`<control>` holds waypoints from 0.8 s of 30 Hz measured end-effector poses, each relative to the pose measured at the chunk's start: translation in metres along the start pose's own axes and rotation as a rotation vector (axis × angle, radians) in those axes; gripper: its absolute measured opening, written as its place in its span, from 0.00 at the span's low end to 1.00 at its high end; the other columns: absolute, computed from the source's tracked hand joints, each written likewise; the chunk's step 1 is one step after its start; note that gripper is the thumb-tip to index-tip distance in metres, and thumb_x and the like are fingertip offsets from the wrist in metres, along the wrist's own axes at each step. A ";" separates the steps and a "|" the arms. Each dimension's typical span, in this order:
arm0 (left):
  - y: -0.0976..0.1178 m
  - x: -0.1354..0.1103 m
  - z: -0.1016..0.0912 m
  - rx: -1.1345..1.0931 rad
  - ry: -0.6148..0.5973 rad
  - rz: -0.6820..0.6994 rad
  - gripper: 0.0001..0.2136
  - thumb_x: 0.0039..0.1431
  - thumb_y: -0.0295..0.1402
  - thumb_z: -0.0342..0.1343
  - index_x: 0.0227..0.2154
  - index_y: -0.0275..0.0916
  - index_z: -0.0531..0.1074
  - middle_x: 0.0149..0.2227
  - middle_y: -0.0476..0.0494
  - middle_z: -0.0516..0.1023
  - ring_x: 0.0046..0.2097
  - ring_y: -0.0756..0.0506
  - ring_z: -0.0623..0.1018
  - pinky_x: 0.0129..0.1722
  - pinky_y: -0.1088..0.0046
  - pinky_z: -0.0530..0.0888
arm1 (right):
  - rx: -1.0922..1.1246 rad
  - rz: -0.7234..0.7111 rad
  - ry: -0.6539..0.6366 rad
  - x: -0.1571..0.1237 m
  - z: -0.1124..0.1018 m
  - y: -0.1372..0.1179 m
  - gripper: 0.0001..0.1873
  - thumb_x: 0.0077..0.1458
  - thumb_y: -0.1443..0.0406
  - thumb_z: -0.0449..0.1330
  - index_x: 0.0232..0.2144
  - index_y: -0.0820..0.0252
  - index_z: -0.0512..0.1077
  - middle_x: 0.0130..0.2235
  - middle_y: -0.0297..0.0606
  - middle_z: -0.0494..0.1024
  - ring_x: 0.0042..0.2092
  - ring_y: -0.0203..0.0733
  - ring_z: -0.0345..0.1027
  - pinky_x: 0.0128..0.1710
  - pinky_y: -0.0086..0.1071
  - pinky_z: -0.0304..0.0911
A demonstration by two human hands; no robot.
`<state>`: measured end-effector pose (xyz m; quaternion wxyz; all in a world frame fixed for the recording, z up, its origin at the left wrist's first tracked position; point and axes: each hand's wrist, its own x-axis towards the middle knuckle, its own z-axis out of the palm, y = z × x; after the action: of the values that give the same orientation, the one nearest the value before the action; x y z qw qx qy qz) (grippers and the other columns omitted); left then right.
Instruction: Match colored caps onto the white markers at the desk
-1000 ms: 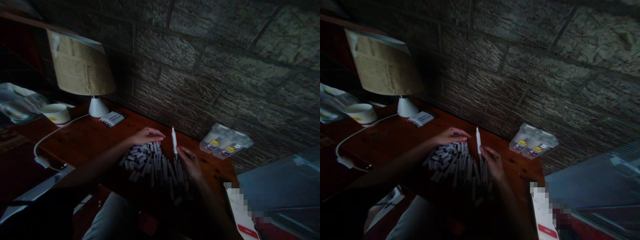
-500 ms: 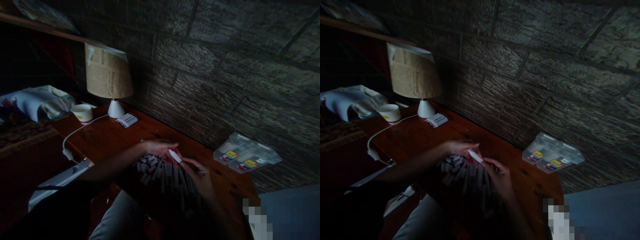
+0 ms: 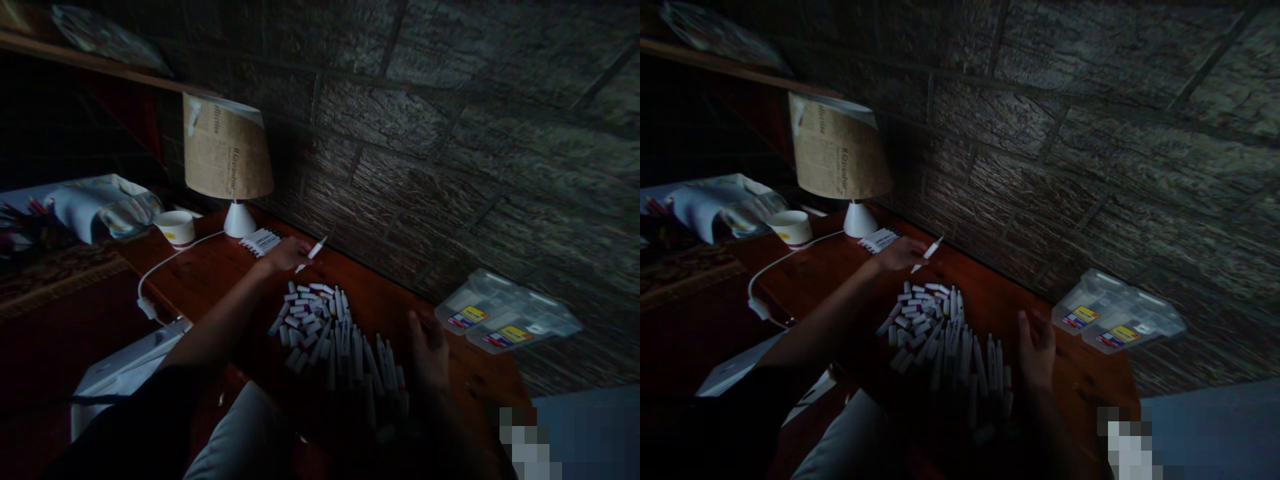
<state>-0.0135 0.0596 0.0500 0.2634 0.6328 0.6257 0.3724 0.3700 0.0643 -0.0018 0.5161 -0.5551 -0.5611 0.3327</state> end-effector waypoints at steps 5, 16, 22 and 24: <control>-0.016 -0.002 -0.018 0.686 0.091 -0.291 0.09 0.44 0.35 0.66 0.29 0.38 0.79 0.33 0.40 0.81 0.44 0.36 0.80 0.40 0.70 0.73 | -0.064 -0.033 -0.036 0.003 0.003 0.012 0.28 0.49 0.43 0.62 0.44 0.54 0.71 0.54 0.43 0.74 0.57 0.52 0.68 0.58 0.46 0.65; -0.015 -0.009 -0.022 0.729 0.250 -0.556 0.19 0.53 0.42 0.61 0.45 0.37 0.78 0.49 0.28 0.78 0.50 0.29 0.77 0.46 0.55 0.75 | -0.015 0.011 -0.018 0.000 -0.001 0.008 0.28 0.48 0.44 0.64 0.44 0.57 0.72 0.53 0.45 0.74 0.58 0.51 0.67 0.61 0.47 0.60; -0.024 -0.008 -0.025 0.704 0.306 -0.533 0.19 0.57 0.44 0.58 0.48 0.40 0.78 0.51 0.31 0.78 0.51 0.31 0.77 0.45 0.58 0.76 | 0.037 -0.015 -0.010 0.003 0.001 0.017 0.27 0.47 0.44 0.65 0.42 0.55 0.73 0.51 0.44 0.76 0.55 0.51 0.70 0.57 0.49 0.64; -0.026 -0.007 -0.025 0.732 0.330 -0.554 0.19 0.57 0.43 0.58 0.49 0.40 0.78 0.51 0.32 0.78 0.52 0.32 0.77 0.46 0.60 0.76 | 0.021 -0.029 0.005 0.003 0.001 0.019 0.27 0.47 0.44 0.65 0.42 0.55 0.73 0.50 0.43 0.76 0.53 0.51 0.71 0.57 0.50 0.65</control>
<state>-0.0490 0.0516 0.0428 0.0101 0.4262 0.8938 0.1391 0.3747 0.0706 -0.0191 0.5282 -0.5422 -0.5642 0.3297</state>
